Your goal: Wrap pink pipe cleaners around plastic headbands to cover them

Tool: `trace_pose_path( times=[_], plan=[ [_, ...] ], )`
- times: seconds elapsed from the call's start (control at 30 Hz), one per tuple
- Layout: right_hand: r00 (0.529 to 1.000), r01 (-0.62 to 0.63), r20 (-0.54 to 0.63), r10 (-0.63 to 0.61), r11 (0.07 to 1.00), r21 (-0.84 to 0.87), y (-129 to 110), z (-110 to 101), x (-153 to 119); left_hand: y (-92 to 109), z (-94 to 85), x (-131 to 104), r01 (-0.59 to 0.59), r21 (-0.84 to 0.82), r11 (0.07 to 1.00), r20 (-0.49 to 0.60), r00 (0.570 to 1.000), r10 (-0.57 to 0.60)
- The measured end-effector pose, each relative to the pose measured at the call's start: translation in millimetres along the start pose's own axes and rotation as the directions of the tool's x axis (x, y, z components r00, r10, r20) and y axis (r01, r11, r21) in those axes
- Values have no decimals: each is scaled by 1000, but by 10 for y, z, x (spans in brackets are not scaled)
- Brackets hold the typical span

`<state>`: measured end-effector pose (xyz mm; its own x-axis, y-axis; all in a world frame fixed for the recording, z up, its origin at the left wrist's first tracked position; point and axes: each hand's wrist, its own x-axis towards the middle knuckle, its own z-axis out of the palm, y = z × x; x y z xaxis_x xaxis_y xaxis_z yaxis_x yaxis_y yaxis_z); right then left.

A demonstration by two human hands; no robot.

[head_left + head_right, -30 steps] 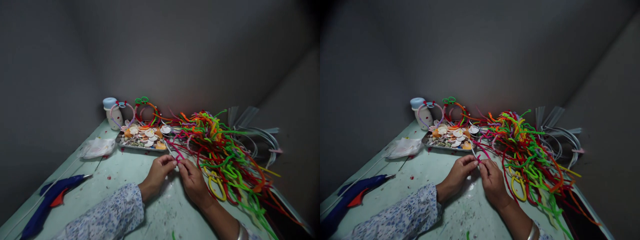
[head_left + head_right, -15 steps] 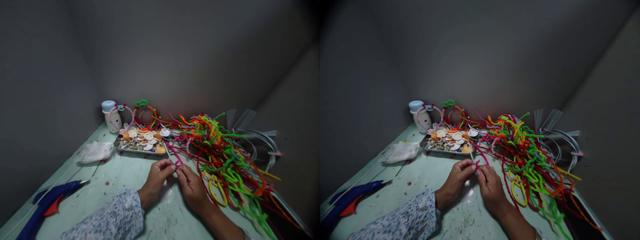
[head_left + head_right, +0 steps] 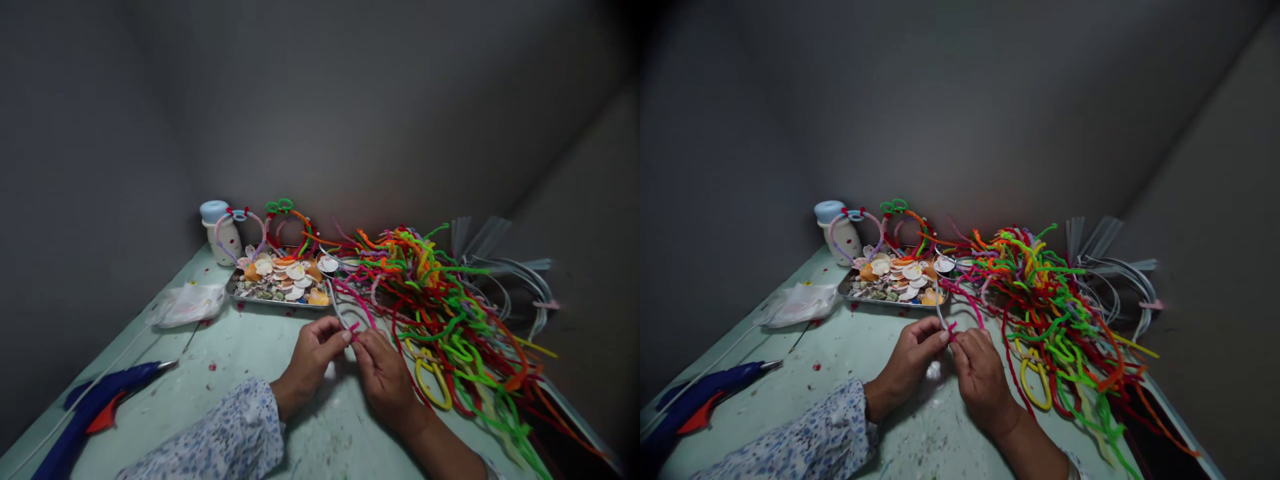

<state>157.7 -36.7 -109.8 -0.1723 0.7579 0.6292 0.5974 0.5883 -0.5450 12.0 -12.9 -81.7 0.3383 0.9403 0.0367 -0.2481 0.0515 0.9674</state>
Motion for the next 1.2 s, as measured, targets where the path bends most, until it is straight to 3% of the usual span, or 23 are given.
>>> trace_pose_path(
  times=[0.7,1.2],
  plan=[
    [972,233,100,-211,911,-340,3,-21,61,-79,-31,30,-19,7,1000,-124,992,20],
    [966,258,129,-225,873,-413,-11,-1,37,-99,-13,25,-39,148,988,-207,976,69]
  ],
)
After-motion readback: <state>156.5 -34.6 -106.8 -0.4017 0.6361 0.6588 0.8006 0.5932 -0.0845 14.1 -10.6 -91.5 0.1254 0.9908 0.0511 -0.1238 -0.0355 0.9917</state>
